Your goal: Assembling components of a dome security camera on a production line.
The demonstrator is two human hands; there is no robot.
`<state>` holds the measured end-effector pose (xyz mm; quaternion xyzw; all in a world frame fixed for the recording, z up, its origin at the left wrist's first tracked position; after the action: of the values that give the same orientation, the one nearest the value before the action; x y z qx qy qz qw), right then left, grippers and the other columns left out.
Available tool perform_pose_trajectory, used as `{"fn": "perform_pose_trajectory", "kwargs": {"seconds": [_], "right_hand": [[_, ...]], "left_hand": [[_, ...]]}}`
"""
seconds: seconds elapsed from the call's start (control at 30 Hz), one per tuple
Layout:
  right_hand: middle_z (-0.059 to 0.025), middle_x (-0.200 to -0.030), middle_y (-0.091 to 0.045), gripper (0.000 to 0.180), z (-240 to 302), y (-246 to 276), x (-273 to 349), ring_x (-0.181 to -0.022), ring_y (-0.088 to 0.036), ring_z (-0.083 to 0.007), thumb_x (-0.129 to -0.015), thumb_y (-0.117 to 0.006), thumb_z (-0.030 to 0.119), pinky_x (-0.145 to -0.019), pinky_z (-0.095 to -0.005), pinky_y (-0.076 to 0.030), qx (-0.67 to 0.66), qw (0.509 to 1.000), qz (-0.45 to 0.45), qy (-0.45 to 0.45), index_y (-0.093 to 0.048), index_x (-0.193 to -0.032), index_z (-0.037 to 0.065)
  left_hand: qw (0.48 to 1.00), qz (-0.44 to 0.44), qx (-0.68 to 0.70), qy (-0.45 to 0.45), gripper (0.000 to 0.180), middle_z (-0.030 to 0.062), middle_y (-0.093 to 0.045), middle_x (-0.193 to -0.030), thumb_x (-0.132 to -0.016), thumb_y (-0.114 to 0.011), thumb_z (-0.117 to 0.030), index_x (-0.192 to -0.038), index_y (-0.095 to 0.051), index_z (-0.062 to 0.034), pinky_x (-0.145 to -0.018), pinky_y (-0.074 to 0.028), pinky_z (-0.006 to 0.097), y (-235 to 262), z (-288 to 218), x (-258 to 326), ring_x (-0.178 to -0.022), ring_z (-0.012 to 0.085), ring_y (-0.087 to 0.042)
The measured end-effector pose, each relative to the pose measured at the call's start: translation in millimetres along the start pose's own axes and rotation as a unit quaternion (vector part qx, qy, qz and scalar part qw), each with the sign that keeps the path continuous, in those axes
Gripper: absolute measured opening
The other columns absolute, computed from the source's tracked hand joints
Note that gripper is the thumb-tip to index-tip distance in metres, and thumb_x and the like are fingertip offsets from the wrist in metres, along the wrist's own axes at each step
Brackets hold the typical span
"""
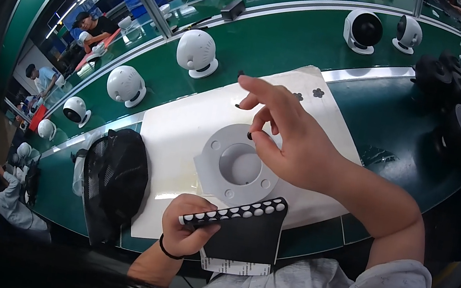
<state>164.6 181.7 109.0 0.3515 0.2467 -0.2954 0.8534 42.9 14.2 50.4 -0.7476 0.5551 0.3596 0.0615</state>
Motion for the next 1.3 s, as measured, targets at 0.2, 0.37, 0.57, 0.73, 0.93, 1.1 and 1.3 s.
{"fn": "perform_pose_trajectory", "kwargs": {"seconds": [0.2,0.37,0.57,0.73,0.93,1.1,1.3], "right_hand": [[-0.0129,-0.104,-0.056,0.061,30,-5,0,-0.083,-0.058,-0.0303,-0.064,-0.058,-0.009,-0.067,-0.0331,-0.046,0.178,0.968,0.089,0.152,-0.042,-0.119,0.011],[-0.011,-0.101,-0.055,0.065,43,-10,-9,-0.091,-0.054,-0.0262,-0.065,-0.062,-0.004,-0.073,-0.0338,-0.04,0.246,0.957,0.03,0.152,-0.035,-0.122,0.011],[-0.0067,-0.085,-0.049,0.059,19,-36,-30,-0.105,-0.049,-0.022,-0.076,-0.05,-0.005,-0.092,-0.0368,-0.038,-0.012,0.99,0.136,-0.032,-0.023,-0.126,0.009],[-0.0099,-0.093,-0.052,0.056,26,-44,-28,-0.108,-0.05,-0.0243,-0.076,-0.051,-0.005,-0.095,-0.0429,-0.034,0.033,0.984,0.148,-0.092,-0.031,-0.126,0.009],[-0.01,-0.104,-0.054,0.035,59,-45,-11,-0.111,-0.047,-0.0257,-0.075,-0.058,0.009,-0.101,-0.0513,-0.016,0.238,0.958,0.143,0.071,-0.05,-0.109,0.01],[-0.0102,-0.12,-0.046,0.013,49,-42,9,-0.126,-0.029,-0.0313,-0.071,-0.063,0.008,-0.101,-0.0478,-0.014,0.138,0.979,0.146,-0.013,-0.059,-0.083,0.012],[-0.0132,-0.131,-0.037,0.004,44,-46,20,-0.13,-0.016,-0.0341,-0.073,-0.061,0.008,-0.1,-0.0481,-0.012,0.089,0.981,0.171,-0.033,-0.059,-0.075,0.01]], "left_hand": [[0.996,-0.015,-0.063,-0.06,0.035,0.0189,-0.05,-0.108,-0.061,-0.068,0.006,-0.092,-0.054,-0.001,-0.062,-0.049,0.027,4,1,1,-0.07,0.0185,-0.061],[0.994,0.0,-0.094,-0.049,0.033,0.0224,-0.045,-0.117,-0.061,-0.069,0.004,-0.091,-0.055,0.0001,-0.062,-0.05,0.028,5,2,1,-0.067,0.0192,-0.062],[0.987,0.031,-0.15,-0.057,0.034,0.0228,-0.039,-0.122,-0.06,-0.069,0.004,-0.091,-0.055,-0.0003,-0.079,-0.046,0.031,6,2,7,-0.084,0.0226,-0.062],[0.989,0.03,-0.139,-0.034,0.032,0.0235,-0.044,-0.119,-0.059,-0.07,0.002,-0.088,-0.057,-0.0012,-0.083,-0.044,0.033,12,0,11,-0.091,0.0258,-0.06],[0.986,0.018,-0.162,-0.015,0.028,0.0212,-0.046,-0.119,-0.059,-0.069,0.001,-0.084,-0.058,-0.0012,-0.086,-0.043,0.034,16,-4,16,-0.102,0.0297,-0.054],[0.986,0.012,-0.162,-0.026,0.03,0.0207,-0.046,-0.119,-0.059,-0.069,0.002,-0.086,-0.057,-0.0016,-0.086,-0.043,0.035,13,-1,17,-0.105,0.0306,-0.052],[0.983,-0.005,-0.173,-0.069,0.031,0.021,-0.046,-0.119,-0.06,-0.069,0.003,-0.089,-0.056,-0.0007,-0.076,-0.046,0.032,8,-2,11,-0.089,0.0273,-0.057]]}}
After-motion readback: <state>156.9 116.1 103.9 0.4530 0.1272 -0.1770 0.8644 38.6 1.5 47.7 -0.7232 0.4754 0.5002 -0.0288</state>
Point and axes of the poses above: each hand's wrist, its own x-axis away from the middle knuckle, its own y-axis out of the back of the hand, z = x × y, the point moved 4 cm from there along -x, towards the middle knuckle
